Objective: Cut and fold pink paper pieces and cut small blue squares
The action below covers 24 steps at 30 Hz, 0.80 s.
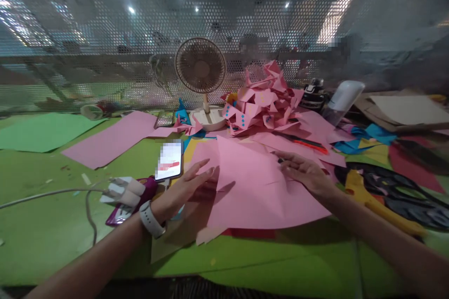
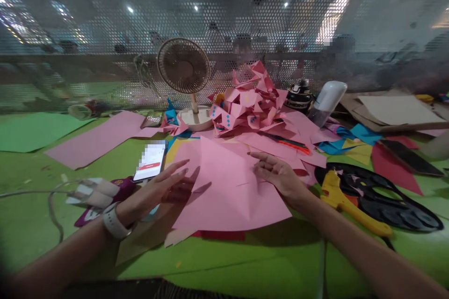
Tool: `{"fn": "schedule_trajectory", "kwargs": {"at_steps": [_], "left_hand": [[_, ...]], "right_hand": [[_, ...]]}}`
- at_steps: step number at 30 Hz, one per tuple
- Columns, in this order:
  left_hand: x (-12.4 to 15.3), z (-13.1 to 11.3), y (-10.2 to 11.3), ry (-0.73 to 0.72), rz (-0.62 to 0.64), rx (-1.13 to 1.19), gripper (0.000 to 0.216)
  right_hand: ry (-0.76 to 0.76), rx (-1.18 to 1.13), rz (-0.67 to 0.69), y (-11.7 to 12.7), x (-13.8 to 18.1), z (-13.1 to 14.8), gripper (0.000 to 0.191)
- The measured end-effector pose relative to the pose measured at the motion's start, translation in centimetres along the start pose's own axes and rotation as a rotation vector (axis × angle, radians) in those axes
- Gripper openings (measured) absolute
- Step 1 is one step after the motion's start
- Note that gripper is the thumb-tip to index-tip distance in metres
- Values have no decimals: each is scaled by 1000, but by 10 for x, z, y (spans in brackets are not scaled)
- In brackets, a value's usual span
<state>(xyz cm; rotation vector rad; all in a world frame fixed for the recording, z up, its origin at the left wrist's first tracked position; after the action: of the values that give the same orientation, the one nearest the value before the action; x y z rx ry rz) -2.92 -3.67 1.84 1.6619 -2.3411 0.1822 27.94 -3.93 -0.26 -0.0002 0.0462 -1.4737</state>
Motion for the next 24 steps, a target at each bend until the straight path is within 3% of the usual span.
{"fn": "schedule_trajectory", "kwargs": {"at_steps": [6,9,13,15,18,20,24], "left_hand": [[-5,7,-3,-10,-21,301,69],[-6,12,-3,12,-30,283,80],[-3,9,-4,-81,-32,191,89],[-1,5,-5,-122,-39,184,85],[0,-2,-6,-158,-45,172,71],[0,-3,-6,-195,-22,142,58],[0,0,-6,-242,77,6,36]], "right_hand": [[48,-25,-26,1,4,-1,46],[35,-29,-14,-2,6,-3,48],[59,104,34,-5,8,-1,51],[69,194,95,-6,9,-1,52],[77,280,144,-7,10,-2,38],[80,313,122,-8,9,-3,29],[87,317,23,-8,7,-5,31]]}}
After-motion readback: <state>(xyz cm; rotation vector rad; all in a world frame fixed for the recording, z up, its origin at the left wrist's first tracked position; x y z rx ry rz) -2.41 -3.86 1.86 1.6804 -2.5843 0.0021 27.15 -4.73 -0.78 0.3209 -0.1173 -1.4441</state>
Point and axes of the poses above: each hand's wrist, its own x-axis away from the middle knuckle, its own y-axis out of the back of the hand, z = x × y, the point moved 1 cm from there along -x, towards the middle knuckle
